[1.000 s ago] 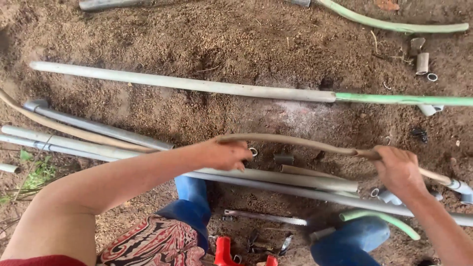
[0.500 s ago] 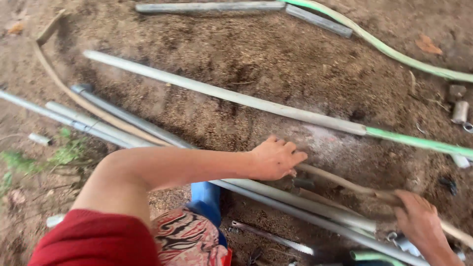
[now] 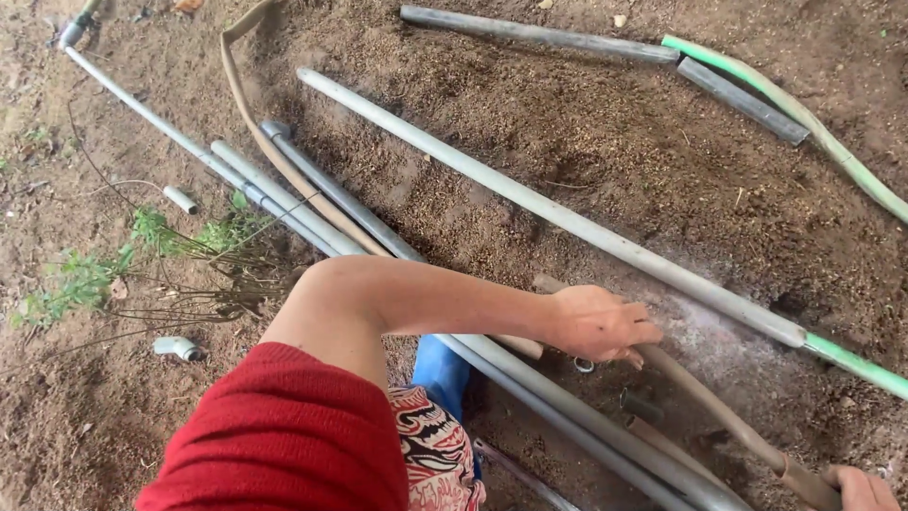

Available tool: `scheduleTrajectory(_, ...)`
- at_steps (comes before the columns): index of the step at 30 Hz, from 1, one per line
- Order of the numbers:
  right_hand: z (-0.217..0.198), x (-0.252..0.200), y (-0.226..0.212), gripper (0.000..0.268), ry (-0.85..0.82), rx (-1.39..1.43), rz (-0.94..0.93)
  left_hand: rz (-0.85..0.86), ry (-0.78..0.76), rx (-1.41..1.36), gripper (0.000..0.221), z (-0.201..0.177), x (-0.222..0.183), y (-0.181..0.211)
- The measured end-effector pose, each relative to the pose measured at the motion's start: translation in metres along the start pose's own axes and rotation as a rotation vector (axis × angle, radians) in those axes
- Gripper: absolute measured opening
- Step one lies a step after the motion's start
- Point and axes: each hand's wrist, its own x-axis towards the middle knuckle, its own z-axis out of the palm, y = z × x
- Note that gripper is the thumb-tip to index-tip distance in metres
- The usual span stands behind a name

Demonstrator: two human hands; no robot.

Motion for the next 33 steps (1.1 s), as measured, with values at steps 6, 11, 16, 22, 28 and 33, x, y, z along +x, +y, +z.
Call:
scheduleTrajectory(6, 0.006, 0.0, 0.003, 0.013, -0.039, -0.155, -0.014, -0.007, -0.048, 0.055, 0.039, -0.014, 0.004, 0.0)
scheduleTrajectory(11, -0.026, -0.005, -0.017, 0.046, 0.011, -0.157, 0.006, -0.118, -0.285, -0.119, 0.039, -0.022, 0.013, -0.001)
scheduleTrajectory(16, -0.019, -0.006, -0.016, 0.042, 0.238, 0.007, -0.113, 0.011, -0.14, -0.075, 0.049, -0.003, 0.008, -0.016)
scheduleTrajectory(22, -0.063, 0.004, -0.021, 0.045, 0.265, 0.212, -0.286, 0.093, 0.007, -0.043, 0.043, 0.002, 0.007, -0.022)
scheduleTrajectory(28, -0.073, 0.011, -0.021, 0.035, 0.067, 0.354, -0.398, -0.018, -0.199, -0.042, 0.048, -0.006, 0.006, -0.014)
scheduleTrajectory(33, -0.056, 0.009, -0.016, 0.036, -0.053, 0.346, -0.409, -0.058, -0.303, 0.0, 0.046, -0.008, 0.006, -0.006)
